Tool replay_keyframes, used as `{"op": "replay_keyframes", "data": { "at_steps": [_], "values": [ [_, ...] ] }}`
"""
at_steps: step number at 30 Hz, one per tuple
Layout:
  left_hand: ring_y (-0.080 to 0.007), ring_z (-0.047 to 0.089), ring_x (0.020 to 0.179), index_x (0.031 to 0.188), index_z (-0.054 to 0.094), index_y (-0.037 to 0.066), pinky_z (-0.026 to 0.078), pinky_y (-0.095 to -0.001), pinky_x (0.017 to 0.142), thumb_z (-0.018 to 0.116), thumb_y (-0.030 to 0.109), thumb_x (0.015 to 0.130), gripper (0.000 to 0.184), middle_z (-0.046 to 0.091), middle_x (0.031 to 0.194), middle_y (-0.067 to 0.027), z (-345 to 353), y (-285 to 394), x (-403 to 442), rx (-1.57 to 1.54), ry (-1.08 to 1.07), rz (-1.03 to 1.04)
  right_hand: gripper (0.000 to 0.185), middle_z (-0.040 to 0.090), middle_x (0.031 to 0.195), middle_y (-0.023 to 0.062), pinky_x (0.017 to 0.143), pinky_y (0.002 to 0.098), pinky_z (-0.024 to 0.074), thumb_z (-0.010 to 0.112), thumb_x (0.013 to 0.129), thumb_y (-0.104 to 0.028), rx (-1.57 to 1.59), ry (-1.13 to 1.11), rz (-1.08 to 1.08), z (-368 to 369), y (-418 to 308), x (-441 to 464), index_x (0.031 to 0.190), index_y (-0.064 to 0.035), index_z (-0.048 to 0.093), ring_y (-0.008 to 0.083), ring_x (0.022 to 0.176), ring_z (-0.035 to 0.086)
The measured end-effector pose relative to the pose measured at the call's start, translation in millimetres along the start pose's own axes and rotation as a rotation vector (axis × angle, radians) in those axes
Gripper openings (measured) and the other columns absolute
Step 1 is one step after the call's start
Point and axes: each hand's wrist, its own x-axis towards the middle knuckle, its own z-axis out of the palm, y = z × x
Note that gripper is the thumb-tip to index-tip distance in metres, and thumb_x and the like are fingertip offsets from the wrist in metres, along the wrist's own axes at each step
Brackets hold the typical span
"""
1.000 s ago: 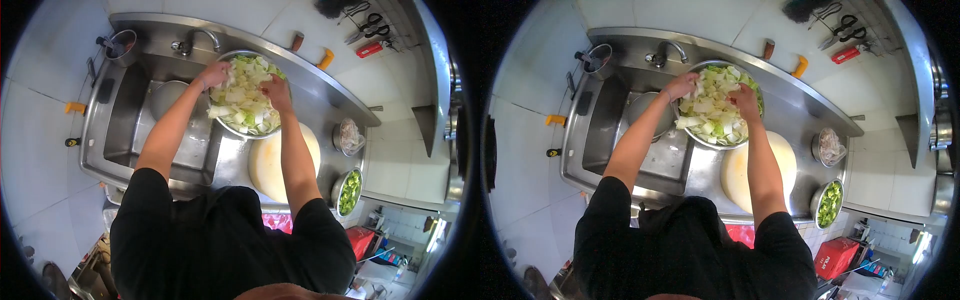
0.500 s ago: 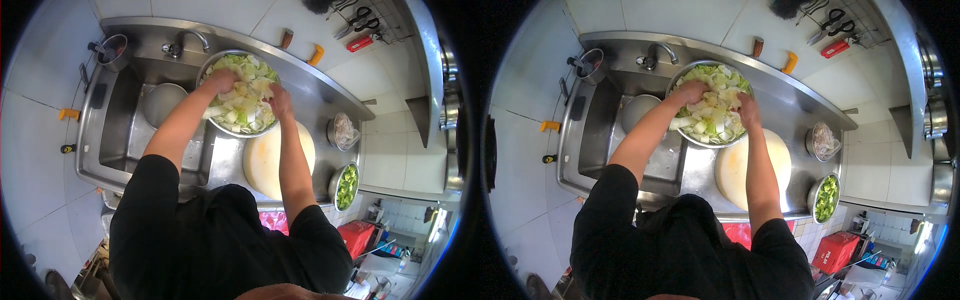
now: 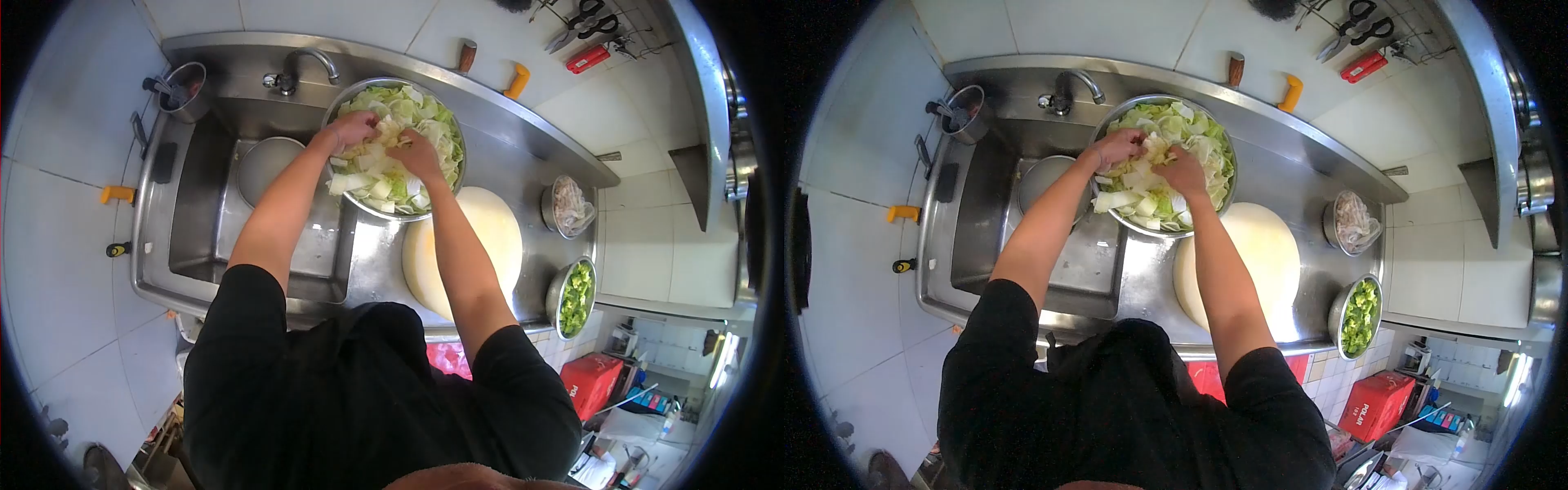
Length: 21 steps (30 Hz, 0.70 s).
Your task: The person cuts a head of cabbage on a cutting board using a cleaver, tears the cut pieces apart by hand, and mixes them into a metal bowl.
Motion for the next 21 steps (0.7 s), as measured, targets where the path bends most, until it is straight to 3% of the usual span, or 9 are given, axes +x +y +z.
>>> {"op": "replay_keyframes", "data": {
  "at_steps": [3,6,9,12,15,18,21],
  "values": [
    [-0.0108,0.056,0.091,0.110,0.066,0.005,0.046,-0.0268,0.081,0.066,0.012,0.092,0.019,0.065,0.098,0.0003,-1,0,-3,-0.145,-0.035,0.067,0.041,0.074,0.092,0.0146,0.076,0.0331,0.0518,0.077,0.075,-0.020,-0.036,-0.009,0.031,15,6,6,0.111,-0.0015,0.070,0.0181,0.080,0.067],
    [-0.0136,0.060,0.095,0.108,0.066,0.001,0.047,-0.0290,0.087,0.064,0.012,0.093,0.019,0.067,0.100,-0.0032,-6,7,-10,-0.259,-0.035,0.054,0.034,0.072,0.086,0.0148,0.072,0.0335,0.0526,0.076,0.073,-0.019,0.372,0.012,0.126,-1,11,1,0.102,-0.0011,0.072,0.0209,0.077,0.068],
    [-0.0123,0.060,0.097,0.111,0.066,0.003,0.048,-0.0285,0.089,0.062,0.011,0.095,0.019,0.066,0.101,-0.0013,-4,11,-15,-0.528,0.040,0.040,0.029,0.069,0.077,0.0094,0.065,0.0282,0.0486,0.075,0.075,-0.016,0.724,0.125,0.191,-20,7,-6,0.099,-0.0006,0.072,0.0156,0.067,0.062],
    [-0.0119,0.061,0.096,0.114,0.067,0.004,0.049,-0.0270,0.088,0.061,0.010,0.095,0.021,0.067,0.101,-0.0008,-1,21,-17,-0.806,-0.053,0.053,0.036,0.066,0.077,0.0052,0.062,0.0257,0.0457,0.077,0.076,-0.015,0.798,0.116,0.161,-35,-1,-7,0.108,0.0003,0.070,0.0119,0.066,0.058],
    [-0.0098,0.061,0.097,0.118,0.064,0.006,0.049,-0.0261,0.089,0.062,0.012,0.096,0.023,0.066,0.105,-0.0002,13,39,-19,-0.738,0.013,0.093,0.039,0.067,0.080,0.0048,0.060,0.0245,0.0458,0.078,0.080,-0.015,0.884,0.119,0.067,-32,-16,-3,0.115,0.0010,0.069,0.0105,0.066,0.058],
    [-0.0102,0.061,0.096,0.120,0.064,0.004,0.048,-0.0254,0.090,0.061,0.013,0.097,0.025,0.067,0.107,-0.0020,19,54,-19,-0.385,0.051,0.126,0.040,0.069,0.083,0.0048,0.060,0.0242,0.0471,0.077,0.084,-0.016,0.889,0.126,0.028,-30,-23,0,0.118,0.0021,0.068,0.0094,0.066,0.059],
    [-0.0092,0.060,0.097,0.121,0.065,0.001,0.048,-0.0253,0.088,0.066,0.018,0.096,0.030,0.067,0.108,-0.0030,28,78,-41,-0.205,0.240,0.247,0.039,0.070,0.086,0.0051,0.061,0.0244,0.0488,0.077,0.085,-0.016,0.809,0.155,0.015,-32,-29,0,0.117,0.0034,0.068,0.0090,0.067,0.060]
  ]
}}
